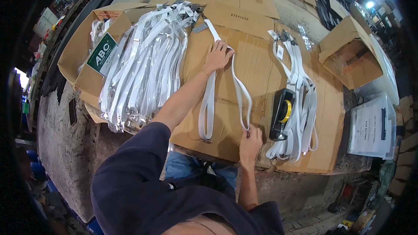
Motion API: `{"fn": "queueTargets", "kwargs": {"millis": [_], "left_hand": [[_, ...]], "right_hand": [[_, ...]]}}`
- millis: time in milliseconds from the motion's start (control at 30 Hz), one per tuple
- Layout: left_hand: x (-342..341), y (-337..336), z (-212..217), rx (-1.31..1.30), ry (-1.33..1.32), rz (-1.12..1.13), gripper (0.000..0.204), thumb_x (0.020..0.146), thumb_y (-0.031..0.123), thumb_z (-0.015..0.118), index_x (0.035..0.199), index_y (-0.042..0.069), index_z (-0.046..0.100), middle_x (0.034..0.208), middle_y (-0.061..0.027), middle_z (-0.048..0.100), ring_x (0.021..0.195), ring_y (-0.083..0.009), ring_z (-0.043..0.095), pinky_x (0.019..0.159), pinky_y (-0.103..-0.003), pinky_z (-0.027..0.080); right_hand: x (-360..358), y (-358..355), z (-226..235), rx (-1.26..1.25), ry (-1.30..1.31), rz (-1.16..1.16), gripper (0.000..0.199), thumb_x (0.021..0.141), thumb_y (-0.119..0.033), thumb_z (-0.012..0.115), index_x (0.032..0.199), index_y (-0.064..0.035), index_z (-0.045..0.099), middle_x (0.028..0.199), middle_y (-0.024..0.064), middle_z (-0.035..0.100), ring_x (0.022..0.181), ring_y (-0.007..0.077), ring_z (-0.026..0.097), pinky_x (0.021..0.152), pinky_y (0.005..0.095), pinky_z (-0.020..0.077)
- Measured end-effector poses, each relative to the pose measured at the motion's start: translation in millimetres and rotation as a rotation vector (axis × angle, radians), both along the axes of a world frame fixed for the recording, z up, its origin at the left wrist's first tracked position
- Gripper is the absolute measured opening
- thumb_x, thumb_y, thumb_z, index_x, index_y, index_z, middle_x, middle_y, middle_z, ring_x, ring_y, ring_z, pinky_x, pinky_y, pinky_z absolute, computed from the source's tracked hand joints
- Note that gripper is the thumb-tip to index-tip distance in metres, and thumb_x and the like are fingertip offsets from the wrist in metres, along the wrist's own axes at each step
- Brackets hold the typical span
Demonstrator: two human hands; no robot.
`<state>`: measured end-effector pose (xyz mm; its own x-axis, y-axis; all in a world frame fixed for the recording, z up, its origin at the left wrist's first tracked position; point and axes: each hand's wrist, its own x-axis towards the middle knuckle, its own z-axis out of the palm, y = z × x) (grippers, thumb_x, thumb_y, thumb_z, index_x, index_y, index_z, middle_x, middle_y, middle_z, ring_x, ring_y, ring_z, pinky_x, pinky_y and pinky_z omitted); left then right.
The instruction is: Assembling white fabric harnesses or safety straps at a workshop station.
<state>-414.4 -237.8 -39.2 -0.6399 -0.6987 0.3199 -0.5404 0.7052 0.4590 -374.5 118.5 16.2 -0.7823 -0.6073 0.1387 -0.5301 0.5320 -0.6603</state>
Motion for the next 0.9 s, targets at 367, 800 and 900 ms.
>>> {"fn": "queueTargets", "kwargs": {"millis": [367, 800, 900], "left_hand": [[-17.0, -21.3, -5.8, -0.042, -0.333, -0.326, 0.072, 0.093, 0.059, 0.033, 0.146, 0.010, 0.031, 0.153, -0.0104, 0.026, 0.144, -0.0250, 0.016, 0.114, -0.053, 0.014], [208.5, 196.9, 69.3, 0.343, 0.431, 0.168, 0.042, 0.092, 0.021, 0.051, 0.127, -0.002, 0.046, 0.128, -0.0231, 0.048, 0.126, -0.0391, 0.041, 0.106, -0.041, 0.033], [210.9, 210.2, 56.9, 0.305, 0.494, 0.169, 0.045, 0.094, 0.021, 0.051, 0.132, -0.001, 0.042, 0.138, -0.0218, 0.040, 0.131, -0.0362, 0.037, 0.109, -0.040, 0.028]], "right_hand": [[8.3, 45.6, -2.6, 0.264, 0.241, 0.394, 0.039, 0.084, -0.012, 0.064, 0.120, -0.0004, 0.057, 0.101, 0.0174, 0.052, 0.096, 0.0338, 0.050, 0.079, 0.0424, 0.0444], [68.0, -39.8, 3.0, -0.021, 0.049, 0.470, 0.037, 0.083, -0.021, 0.066, 0.110, 0.0029, 0.059, 0.107, 0.0191, 0.055, 0.107, 0.0367, 0.049, 0.091, 0.0436, 0.0417], [73.1, -49.7, -16.9, 0.098, 0.154, 0.518, 0.034, 0.082, -0.026, 0.068, 0.100, 0.0028, 0.064, 0.094, 0.0172, 0.062, 0.091, 0.0368, 0.056, 0.083, 0.0431, 0.0456]]}}
